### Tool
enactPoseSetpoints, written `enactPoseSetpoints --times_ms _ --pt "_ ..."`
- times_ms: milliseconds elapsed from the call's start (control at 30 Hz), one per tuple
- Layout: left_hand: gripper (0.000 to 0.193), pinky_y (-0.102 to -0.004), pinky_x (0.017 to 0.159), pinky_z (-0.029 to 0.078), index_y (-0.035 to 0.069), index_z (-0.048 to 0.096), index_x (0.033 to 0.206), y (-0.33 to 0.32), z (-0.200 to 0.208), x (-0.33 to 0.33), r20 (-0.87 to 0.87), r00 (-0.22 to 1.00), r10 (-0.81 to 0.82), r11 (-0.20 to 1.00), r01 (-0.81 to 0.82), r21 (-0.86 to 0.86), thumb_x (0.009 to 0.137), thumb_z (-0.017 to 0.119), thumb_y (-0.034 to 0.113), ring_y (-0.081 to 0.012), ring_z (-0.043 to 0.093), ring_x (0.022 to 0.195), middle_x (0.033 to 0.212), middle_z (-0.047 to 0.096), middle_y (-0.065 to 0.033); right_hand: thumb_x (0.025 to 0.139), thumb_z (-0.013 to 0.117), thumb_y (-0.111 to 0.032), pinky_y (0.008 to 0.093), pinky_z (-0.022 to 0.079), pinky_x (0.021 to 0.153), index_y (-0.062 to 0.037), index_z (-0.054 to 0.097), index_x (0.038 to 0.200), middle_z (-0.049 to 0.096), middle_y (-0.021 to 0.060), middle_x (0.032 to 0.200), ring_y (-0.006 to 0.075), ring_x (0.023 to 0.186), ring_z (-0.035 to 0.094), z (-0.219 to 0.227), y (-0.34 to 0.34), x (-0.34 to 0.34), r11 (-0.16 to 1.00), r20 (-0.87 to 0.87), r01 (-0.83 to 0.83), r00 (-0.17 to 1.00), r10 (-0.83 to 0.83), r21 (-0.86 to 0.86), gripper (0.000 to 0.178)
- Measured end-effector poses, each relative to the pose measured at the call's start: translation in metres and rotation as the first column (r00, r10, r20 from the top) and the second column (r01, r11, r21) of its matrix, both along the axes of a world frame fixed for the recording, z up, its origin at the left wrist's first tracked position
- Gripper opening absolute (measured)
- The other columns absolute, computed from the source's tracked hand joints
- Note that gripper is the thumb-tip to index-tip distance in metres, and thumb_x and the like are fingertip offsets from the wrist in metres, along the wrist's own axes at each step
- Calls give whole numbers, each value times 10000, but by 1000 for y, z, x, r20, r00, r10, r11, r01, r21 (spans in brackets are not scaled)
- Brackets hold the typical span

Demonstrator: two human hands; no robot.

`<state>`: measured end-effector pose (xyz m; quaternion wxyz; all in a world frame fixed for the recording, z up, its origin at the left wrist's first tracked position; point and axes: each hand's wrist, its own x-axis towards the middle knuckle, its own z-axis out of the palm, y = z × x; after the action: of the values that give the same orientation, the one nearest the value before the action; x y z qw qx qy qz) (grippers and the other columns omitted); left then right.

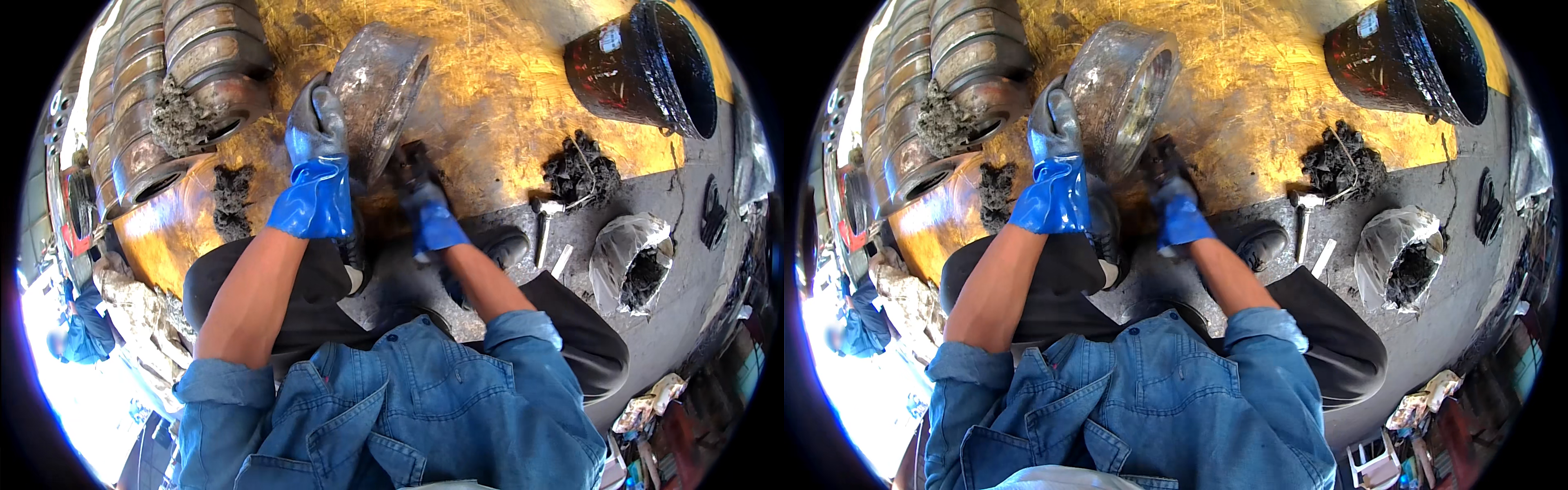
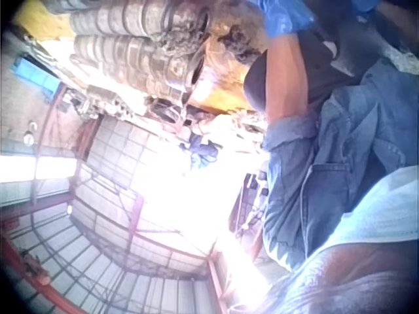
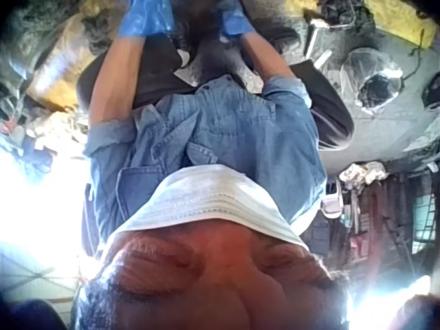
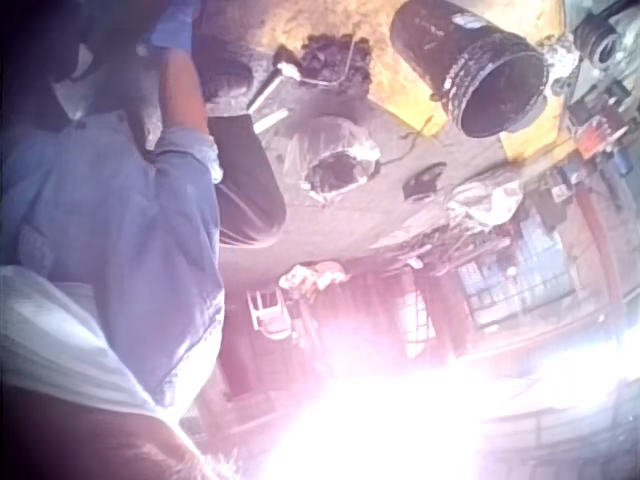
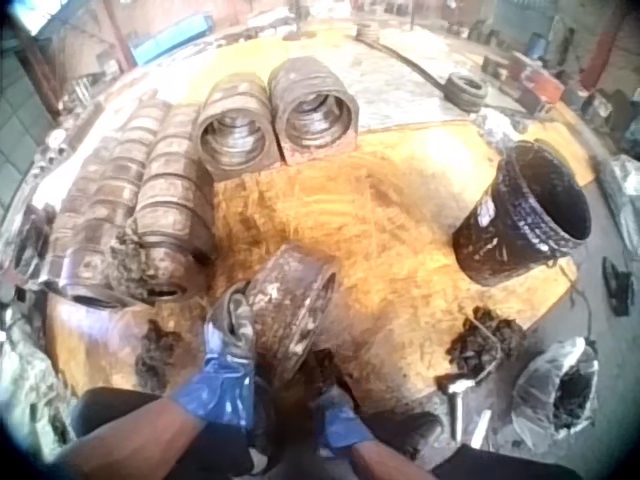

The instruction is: The person sits on the floor and uses a scraper to remove dark residue from cylindrical metal parts. They repeatedly dip the scraper into a bucket of dark liquid and scrape the surfaces of the parts, then place the cleaned parts aside.

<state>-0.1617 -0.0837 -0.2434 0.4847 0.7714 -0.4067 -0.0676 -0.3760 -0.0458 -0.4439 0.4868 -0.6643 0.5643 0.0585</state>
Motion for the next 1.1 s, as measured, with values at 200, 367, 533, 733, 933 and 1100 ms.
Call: enactPoseSetpoints --times_ms 200,367,533,733,933,1100 --pt "431 -409 979 526 -37 649 1287 -6 -2 1 28 999 -44 999 44 -7 1072 523 315 -317 684 1108 1202 710 -217 917 641 -289 497 591 802 -50 699 1134 750 218 1037 420 927 738 -5 52 37 998 -107 67 992 -65 19 328" --pt "443 -414 982 524 -43 649 1279 -9 5 -6 -4 1000 -25 999 25 -20 1072 519 327 -315 684 1102 1196 709 -219 945 611 -275 515 587 839 -25 660 1211 749 218 1082 428 949 734 -1 21 28 987 -206 161 966 -153 22 369" --pt "414 -419 988 522 -44 644 1282 -1 3 4 20 998 -61 998 61 -21 1073 515 290 -321 686 1096 1199 707 -221 939 603 -275 514 591 821 -38 686 1085 753 228 1034 421 934 739 34 -22 8 973 -275 186 937 -217 -137 291" --pt "397 -417 982 528 -40 654 1269 -7 -4 4 15 999 -51 998 52 -44 1073 523 279 -317 689 1099 1192 713 -218 953 574 -453 541 579 737 -67 736 912 732 245 848 448 825 723 -21 -72 -86 862 -116 347 903 -413 -370 421" --pt "382 -418 973 529 -33 665 1254 -10 -2 -5 -39 999 -28 998 26 -52 1069 527 271 -317 694 1088 1178 722 -212 942 621 -348 420 568 591 -53 737 910 713 173 711 318 612 711 -42 -140 -175 734 -77 679 730 -679 -23 319" --pt "394 -423 975 528 -35 668 1248 5 7 8 47 999 12 999 -10 -39 1070 523 285 -326 696 1086 1177 723 -214 948 640 -292 371 560 629 -79 748 931 715 119 715 280 631 694 -51 -149 -121 935 86 279 960 -266 -219 240"
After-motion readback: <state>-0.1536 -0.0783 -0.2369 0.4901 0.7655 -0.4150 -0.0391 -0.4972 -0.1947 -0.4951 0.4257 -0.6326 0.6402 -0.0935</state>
